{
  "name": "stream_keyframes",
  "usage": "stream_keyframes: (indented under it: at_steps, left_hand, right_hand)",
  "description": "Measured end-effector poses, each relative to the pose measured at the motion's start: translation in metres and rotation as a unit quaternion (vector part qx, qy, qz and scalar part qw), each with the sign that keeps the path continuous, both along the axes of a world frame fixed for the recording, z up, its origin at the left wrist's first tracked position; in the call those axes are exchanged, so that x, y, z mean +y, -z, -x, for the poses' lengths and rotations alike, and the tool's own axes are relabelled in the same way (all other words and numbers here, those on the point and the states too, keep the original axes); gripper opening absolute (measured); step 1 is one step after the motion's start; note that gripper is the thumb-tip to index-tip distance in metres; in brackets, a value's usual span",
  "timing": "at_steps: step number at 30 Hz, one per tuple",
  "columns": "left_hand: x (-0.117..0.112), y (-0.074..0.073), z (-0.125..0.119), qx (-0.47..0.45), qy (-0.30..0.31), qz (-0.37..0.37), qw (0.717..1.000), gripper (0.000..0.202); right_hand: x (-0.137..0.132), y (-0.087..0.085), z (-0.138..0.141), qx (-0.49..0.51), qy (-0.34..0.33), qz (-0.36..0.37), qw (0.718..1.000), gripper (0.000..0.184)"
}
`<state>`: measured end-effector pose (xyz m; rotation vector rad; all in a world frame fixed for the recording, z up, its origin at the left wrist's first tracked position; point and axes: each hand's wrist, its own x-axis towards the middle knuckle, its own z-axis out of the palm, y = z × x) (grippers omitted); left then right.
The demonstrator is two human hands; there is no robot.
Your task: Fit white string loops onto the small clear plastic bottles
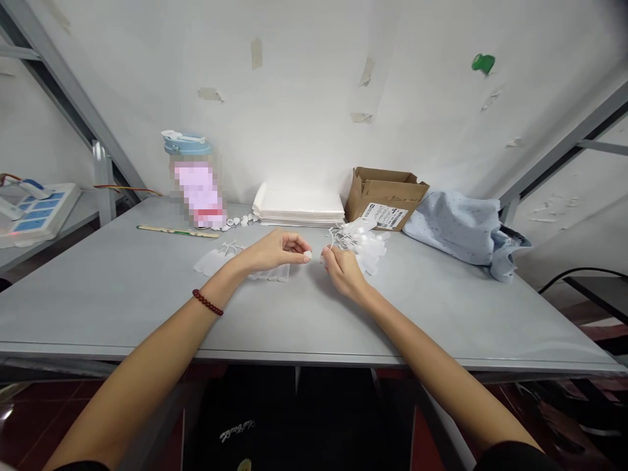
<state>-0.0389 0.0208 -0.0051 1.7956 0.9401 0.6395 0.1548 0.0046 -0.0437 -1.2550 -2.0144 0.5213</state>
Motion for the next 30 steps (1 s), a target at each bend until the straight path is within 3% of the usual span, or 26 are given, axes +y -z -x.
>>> stream_keyframes:
  at_steps: [7, 17, 24, 30]
  left_hand:
    - [-0.003, 0.000, -0.006, 0.011, 0.007, -0.002, 1.000, 0.030]
    - [-0.003, 0.006, -0.015, 0.018, 0.009, -0.002, 1.000, 0.027]
    - [0.000, 0.009, -0.012, -0.031, 0.039, 0.003, 0.999, 0.022]
    - [0.002, 0.016, -0.012, -0.054, 0.016, 0.003, 0.998, 0.022]
  right_hand:
    - [-0.002, -0.003, 0.002, 0.058, -0.016, -0.006, 0.998, 0.018]
    - [-0.004, -0.003, 0.003, 0.073, -0.043, 0.056, 0.995, 0.020]
    - [-0.005, -0.004, 0.005, 0.078, -0.021, 0.050, 0.995, 0.018]
    - [-0.003, -0.003, 0.007, 0.123, -0.010, 0.089, 0.988, 0.017]
